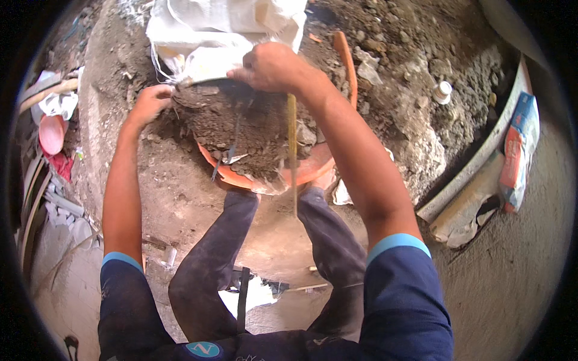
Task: The person uses a hoe to shovel dirt and debris into a plastic bucket and then secures a white bag around the container.
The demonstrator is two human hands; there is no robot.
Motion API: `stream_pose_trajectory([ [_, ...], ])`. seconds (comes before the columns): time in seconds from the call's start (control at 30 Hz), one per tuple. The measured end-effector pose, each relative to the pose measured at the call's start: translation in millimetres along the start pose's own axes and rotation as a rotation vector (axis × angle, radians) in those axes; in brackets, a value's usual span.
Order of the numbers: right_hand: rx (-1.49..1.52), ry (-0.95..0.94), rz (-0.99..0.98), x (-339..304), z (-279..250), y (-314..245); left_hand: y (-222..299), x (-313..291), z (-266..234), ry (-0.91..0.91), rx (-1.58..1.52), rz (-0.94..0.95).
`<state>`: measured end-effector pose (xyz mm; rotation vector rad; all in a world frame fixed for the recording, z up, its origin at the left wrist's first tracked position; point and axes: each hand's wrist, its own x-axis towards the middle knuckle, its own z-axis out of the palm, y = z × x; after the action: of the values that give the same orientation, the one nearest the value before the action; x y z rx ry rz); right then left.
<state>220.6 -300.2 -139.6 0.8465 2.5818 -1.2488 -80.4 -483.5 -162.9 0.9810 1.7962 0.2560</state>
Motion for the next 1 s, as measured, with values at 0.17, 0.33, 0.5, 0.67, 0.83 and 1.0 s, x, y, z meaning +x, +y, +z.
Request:
stream_pose_trajectory([
  [0.17,0.125,0.869,0.29,-13,-19,77,73,9,3,0.678,0.519,0.164],
  [0.33,0.565,0.48,1.026,-55,-27,169,172,21,59,0.566,0.445,0.489],
  [0.5,0.909,0.333,0.901,-71,33,194,210,60,121,0.262,0.578,0.307],
  [0.67,0.709,0.354,0.689,-87,26,109,222,87,116,0.172,0.591,0.23],
  [0.83,0.966,0.257,0.713,-76,27,190,218,107,130,0.27,0.557,0.41],
  [1.0,0.84,0.361,0.674,-53,47,214,228,114,125,0.156,0.429,0.327],
])
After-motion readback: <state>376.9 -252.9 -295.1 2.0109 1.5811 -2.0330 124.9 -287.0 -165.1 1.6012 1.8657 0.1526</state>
